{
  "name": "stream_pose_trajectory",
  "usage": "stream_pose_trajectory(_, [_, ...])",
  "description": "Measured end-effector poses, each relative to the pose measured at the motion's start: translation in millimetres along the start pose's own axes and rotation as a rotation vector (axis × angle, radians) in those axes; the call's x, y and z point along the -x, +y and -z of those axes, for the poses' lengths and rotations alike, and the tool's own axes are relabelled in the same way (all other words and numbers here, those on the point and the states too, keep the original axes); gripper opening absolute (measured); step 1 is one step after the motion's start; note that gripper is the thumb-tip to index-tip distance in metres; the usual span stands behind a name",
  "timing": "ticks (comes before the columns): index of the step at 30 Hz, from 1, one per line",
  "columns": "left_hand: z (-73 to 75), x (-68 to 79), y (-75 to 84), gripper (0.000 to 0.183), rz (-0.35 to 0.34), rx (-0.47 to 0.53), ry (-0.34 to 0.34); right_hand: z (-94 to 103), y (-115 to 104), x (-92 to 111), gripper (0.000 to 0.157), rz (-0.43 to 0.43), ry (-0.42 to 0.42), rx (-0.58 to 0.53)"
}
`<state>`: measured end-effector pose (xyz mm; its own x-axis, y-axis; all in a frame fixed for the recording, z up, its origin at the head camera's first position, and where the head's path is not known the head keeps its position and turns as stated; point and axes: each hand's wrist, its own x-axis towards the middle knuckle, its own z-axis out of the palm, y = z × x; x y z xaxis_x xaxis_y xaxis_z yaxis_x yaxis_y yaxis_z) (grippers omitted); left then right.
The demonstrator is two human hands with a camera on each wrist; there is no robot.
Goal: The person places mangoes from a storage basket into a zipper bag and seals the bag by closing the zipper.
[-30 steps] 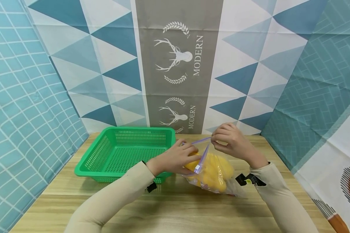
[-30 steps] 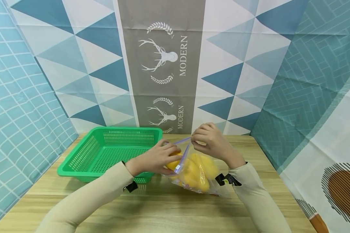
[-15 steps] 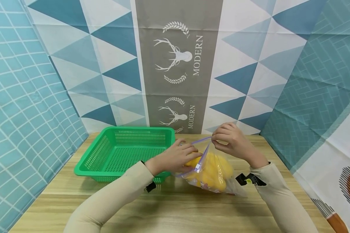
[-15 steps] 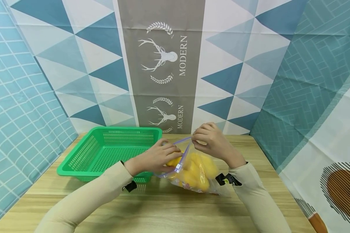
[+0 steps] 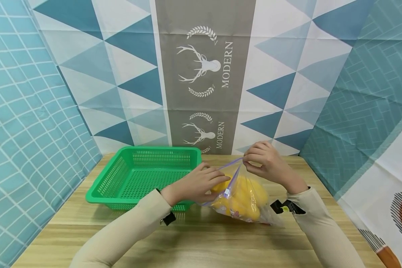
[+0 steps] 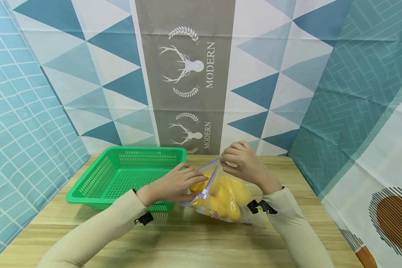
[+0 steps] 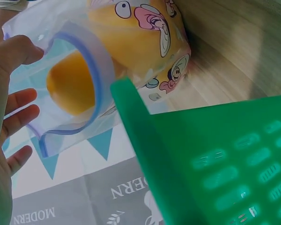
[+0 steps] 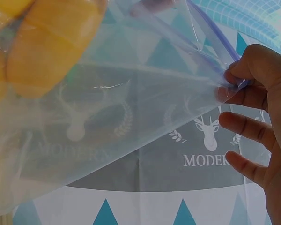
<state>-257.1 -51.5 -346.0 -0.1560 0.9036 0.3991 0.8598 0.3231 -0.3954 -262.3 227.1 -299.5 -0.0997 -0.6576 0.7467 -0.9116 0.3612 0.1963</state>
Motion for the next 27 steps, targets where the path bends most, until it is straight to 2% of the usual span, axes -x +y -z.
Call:
stream_pose_trajectory(9, [2.0,10.4,2.3,0.047,0.001,-0.017,0.068,0.0,-0.4,-1.1,0.036,0.018,0.025,0.004])
stream_pose_trajectory(16, [-1.7,22.8,3.7,0.046,0.008,-0.028,0.093,0.0,0.0,0.8,0.037,-0.011,0.005,0.000])
stream_pose_trajectory(21, [-6.0,32.9,7.4,0.043,-0.010,-0.011,0.089,-0.9,0.8,2.6,0.038,-0.009,0.010,0.001])
stream_pose_trajectory(27, [-6.9,41.3,11.6,0.043,0.014,0.022,0.063,-0.7,1.0,2.3,0.038,-0.010,0.010,-0.003])
